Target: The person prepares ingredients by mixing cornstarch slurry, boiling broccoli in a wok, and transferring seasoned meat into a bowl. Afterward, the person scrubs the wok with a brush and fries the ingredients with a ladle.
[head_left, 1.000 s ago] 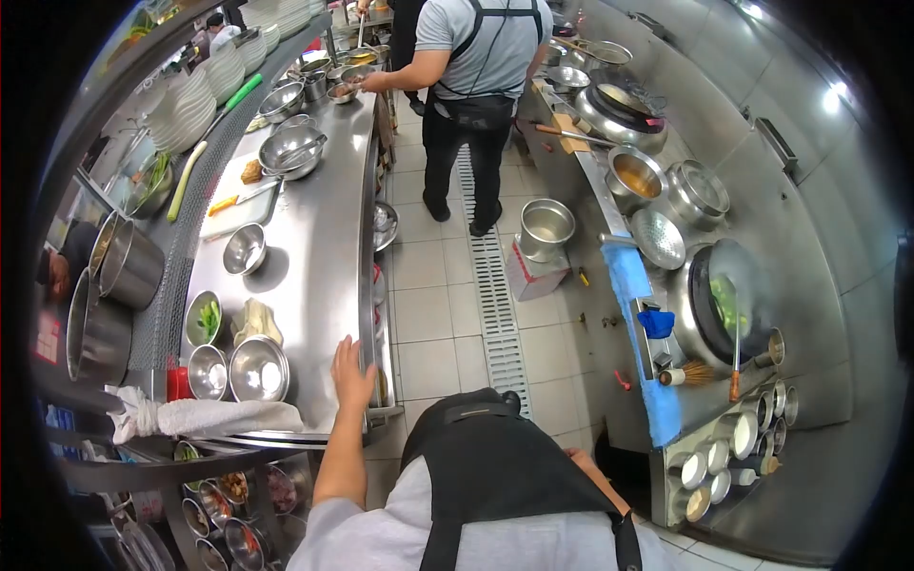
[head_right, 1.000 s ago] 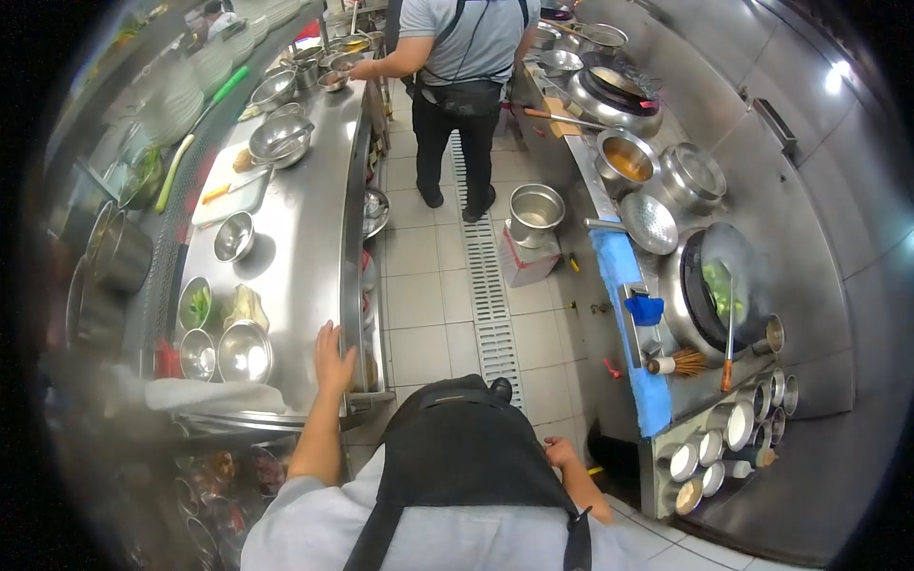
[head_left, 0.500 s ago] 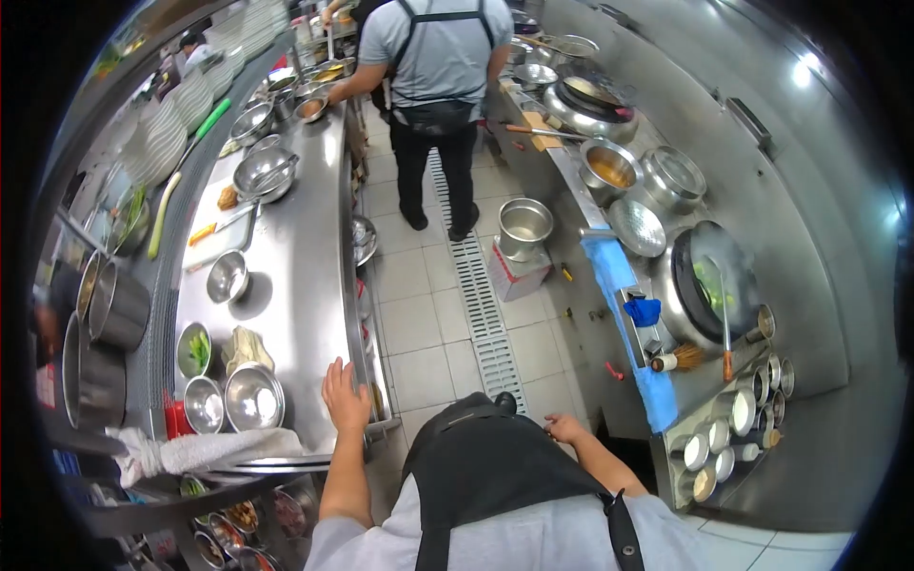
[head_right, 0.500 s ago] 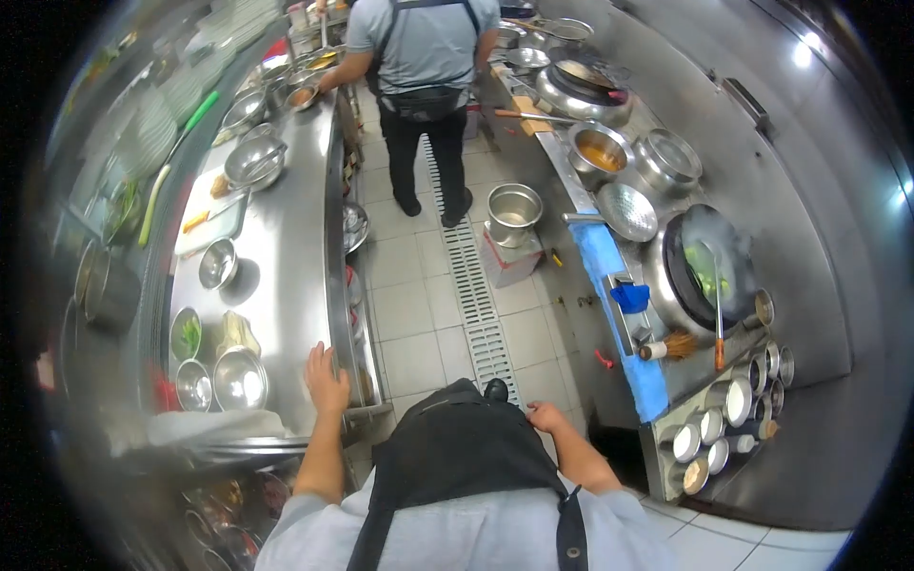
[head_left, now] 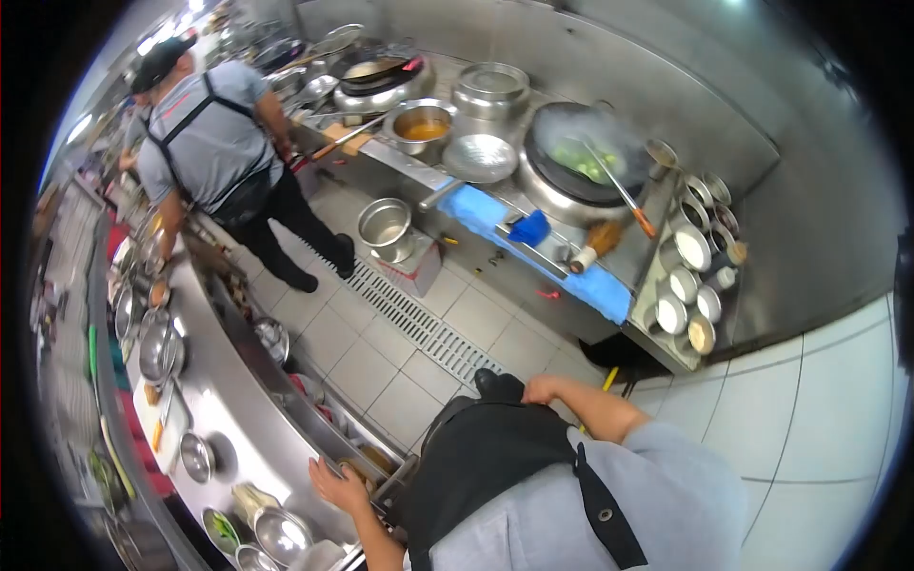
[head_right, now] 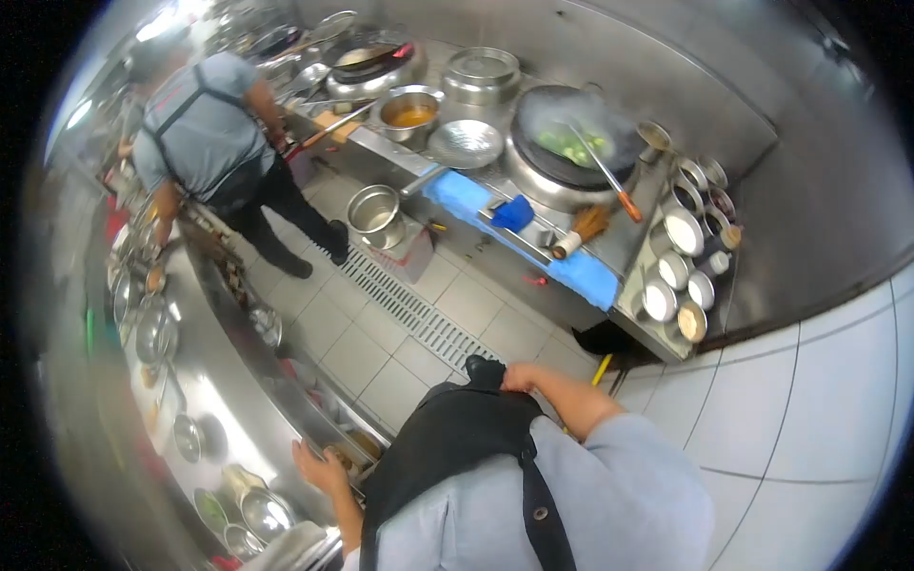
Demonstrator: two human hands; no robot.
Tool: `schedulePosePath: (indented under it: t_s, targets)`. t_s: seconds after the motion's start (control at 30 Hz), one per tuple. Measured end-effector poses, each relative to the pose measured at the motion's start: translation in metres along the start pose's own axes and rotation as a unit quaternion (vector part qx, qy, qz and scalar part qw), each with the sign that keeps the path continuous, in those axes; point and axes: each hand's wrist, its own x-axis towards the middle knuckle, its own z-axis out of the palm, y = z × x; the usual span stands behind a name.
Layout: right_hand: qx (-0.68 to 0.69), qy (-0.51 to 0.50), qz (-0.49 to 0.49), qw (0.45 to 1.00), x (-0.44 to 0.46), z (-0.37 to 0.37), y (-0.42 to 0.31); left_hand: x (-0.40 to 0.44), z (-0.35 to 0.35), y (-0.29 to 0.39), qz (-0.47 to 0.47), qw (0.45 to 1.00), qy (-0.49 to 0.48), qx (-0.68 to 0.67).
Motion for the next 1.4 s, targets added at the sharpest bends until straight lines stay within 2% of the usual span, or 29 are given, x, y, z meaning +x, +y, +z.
schedulePosePath:
  t_s: [0.03,0.07,0.1,0.13,0.17,0.3,0.33,0.37,0.4,0.43,0.5,0.53,0.57,0.6,0.63,0.67,0.7,0.73,0.77,0.8,0.93,0.97,1.03,1.1,1.17,1.23,1.3,1.33,1.4]
  targets:
    - [-0.033,0.012,-0.046,0.998,-0.014,-0.026,-0.008,0.0,0.0,0.002,0.012,1.0,-0.007,-0.001]
    - [0.135,0.087,-0.031,0.987,-0.024,-0.037,-0.008,-0.001,0.0,0.003,0.009,1.0,-0.004,0.007]
    - [0.295,0.159,-0.017,0.942,-0.033,-0.049,-0.009,-0.001,0.001,0.003,0.003,1.0,0.001,0.015]
    - [0.349,0.221,-0.014,0.91,-0.047,-0.068,-0.014,-0.001,0.003,0.002,0.008,1.0,-0.001,0.016]
    - [0.401,0.281,-0.011,0.872,-0.059,-0.09,-0.019,-0.001,0.006,0.001,0.011,1.0,0.002,0.023]
    - [0.475,0.436,-0.11,0.757,-0.099,-0.188,0.009,0.003,0.015,-0.006,0.02,0.999,0.01,0.032]
    - [0.442,0.492,-0.108,0.742,-0.114,-0.216,0.019,0.008,0.023,0.002,0.028,0.999,0.009,0.035]
    - [0.407,0.546,-0.102,0.725,-0.128,-0.241,0.033,0.01,0.029,0.013,-0.012,0.997,0.013,0.07]
    - [0.372,0.611,-0.093,0.693,-0.14,-0.265,0.05,0.012,0.035,0.024,-0.054,0.993,0.018,0.105]
    - [0.333,0.671,-0.084,0.657,-0.152,-0.287,0.067,0.017,0.047,0.034,-0.05,0.993,0.018,0.108]
    - [0.202,0.738,0.067,0.641,-0.19,-0.326,0.085,0.035,0.074,0.063,-0.002,0.999,0.011,0.042]
    - [0.086,0.774,0.128,0.614,-0.193,-0.339,0.104,0.044,0.076,0.102,0.034,0.999,-0.007,0.006]
    - [-0.033,0.797,0.186,0.574,-0.198,-0.353,0.124,0.054,0.105,0.108,0.028,0.993,-0.069,-0.095]
    - [-0.076,0.794,0.214,0.564,-0.191,-0.358,0.152,0.063,0.127,0.131,-0.009,0.978,-0.122,-0.169]
    - [-0.071,0.795,0.217,0.562,-0.183,-0.363,0.172,0.075,0.13,0.172,0.003,0.962,-0.191,-0.194]
    - [0.029,0.684,0.261,0.681,-0.178,-0.367,0.191,0.087,0.141,0.206,0.044,0.955,-0.229,-0.183]
    - [0.129,0.545,0.294,0.775,-0.175,-0.369,0.207,0.098,0.146,0.242,0.05,0.955,-0.233,-0.178]
    - [0.205,0.586,0.175,0.764,-0.175,-0.361,0.198,0.11,0.146,0.279,0.104,0.94,-0.267,-0.185]
    - [0.257,0.627,0.116,0.727,-0.16,-0.346,0.197,0.122,0.145,0.312,0.156,0.921,-0.302,-0.191]
    - [0.318,0.616,0.116,0.711,-0.176,-0.342,0.158,0.134,0.149,0.34,0.158,0.919,-0.305,-0.192]
    - [0.391,0.606,0.028,0.692,-0.195,-0.288,0.13,0.174,0.159,0.434,0.185,0.913,-0.296,-0.211]
    - [0.395,0.6,0.031,0.696,-0.216,-0.299,0.126,0.179,0.16,0.454,0.2,0.909,-0.298,-0.213]
    - [0.524,0.448,0.1,0.717,-0.256,-0.318,0.123,0.185,0.168,0.492,0.238,0.893,-0.311,-0.22]
    - [0.513,0.454,0.11,0.721,-0.246,-0.324,0.148,0.192,0.181,0.541,0.283,0.873,-0.317,-0.239]
    - [0.371,0.574,0.119,0.72,-0.221,-0.326,0.16,0.186,0.185,0.585,0.336,0.841,-0.333,-0.263]
    - [0.378,0.595,0.12,0.699,-0.214,-0.334,0.158,0.18,0.185,0.628,0.373,0.819,-0.338,-0.276]
    - [0.426,0.65,0.087,0.623,-0.199,-0.326,0.165,0.177,0.182,0.662,0.408,0.795,-0.345,-0.286]
    - [0.426,0.651,0.088,0.622,-0.201,-0.334,0.165,0.174,0.182,0.677,0.426,0.782,-0.346,-0.297]
    - [0.353,0.666,0.182,0.631,-0.206,-0.348,0.164,0.168,0.178,0.703,0.441,0.767,-0.358,-0.299]
